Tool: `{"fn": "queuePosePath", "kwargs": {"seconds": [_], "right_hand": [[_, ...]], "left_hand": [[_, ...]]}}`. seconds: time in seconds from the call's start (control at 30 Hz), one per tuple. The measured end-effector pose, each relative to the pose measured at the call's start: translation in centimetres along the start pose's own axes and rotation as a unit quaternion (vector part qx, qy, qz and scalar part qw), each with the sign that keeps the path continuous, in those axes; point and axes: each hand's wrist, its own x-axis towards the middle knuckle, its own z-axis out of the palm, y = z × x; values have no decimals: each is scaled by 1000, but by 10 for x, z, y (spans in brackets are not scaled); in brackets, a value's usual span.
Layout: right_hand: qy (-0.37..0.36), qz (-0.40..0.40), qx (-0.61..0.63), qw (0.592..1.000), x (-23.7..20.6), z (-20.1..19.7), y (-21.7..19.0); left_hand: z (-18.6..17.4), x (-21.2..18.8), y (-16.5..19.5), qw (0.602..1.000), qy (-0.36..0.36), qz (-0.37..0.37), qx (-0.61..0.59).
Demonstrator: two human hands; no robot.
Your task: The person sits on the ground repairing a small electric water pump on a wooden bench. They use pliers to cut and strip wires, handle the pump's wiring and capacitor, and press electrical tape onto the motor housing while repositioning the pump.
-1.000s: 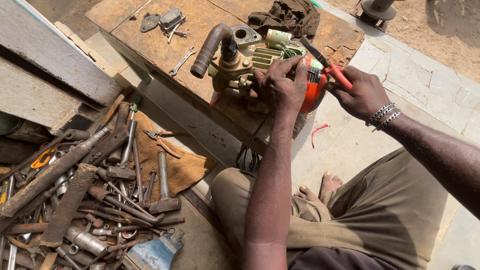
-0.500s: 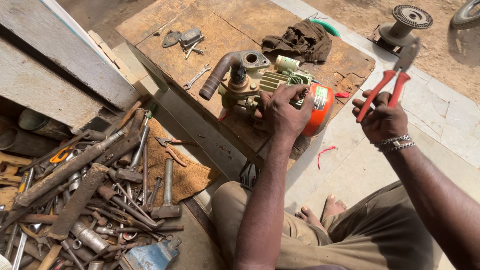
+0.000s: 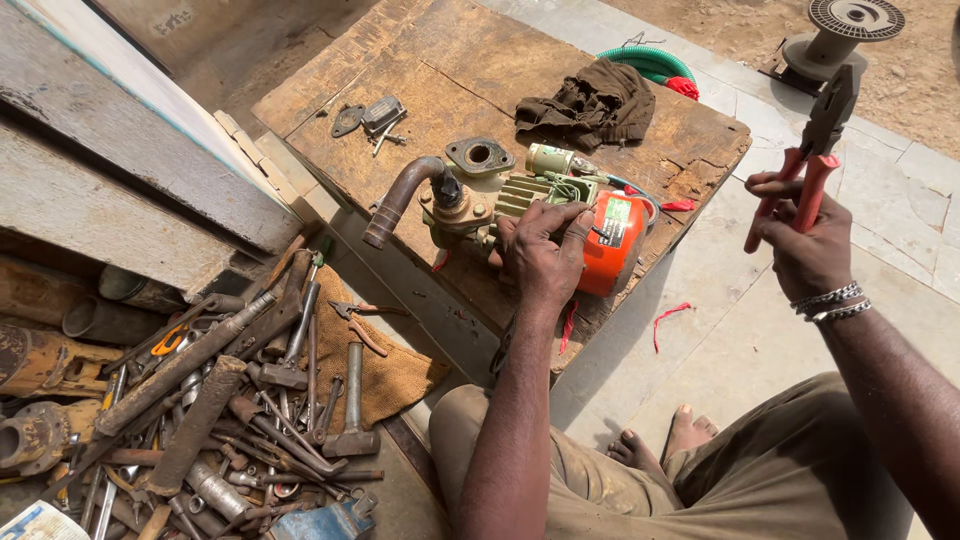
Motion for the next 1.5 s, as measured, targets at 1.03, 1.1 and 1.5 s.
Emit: {"fn": "queuePosePath", "kwargs": {"seconds": [1.03,1.1,1.5], "right_hand": [[-78,-564,-718,400,92,15,-86],[-87,-573,-703,412,93,19,-91],[-176,-553,-640,504,103,11,-92]], "left_hand": [[-2,6,25,993,-58,-89,48],[-2,6,26,994,-56,-80,46],[4,3,23,998,-36,-42,20]]}}
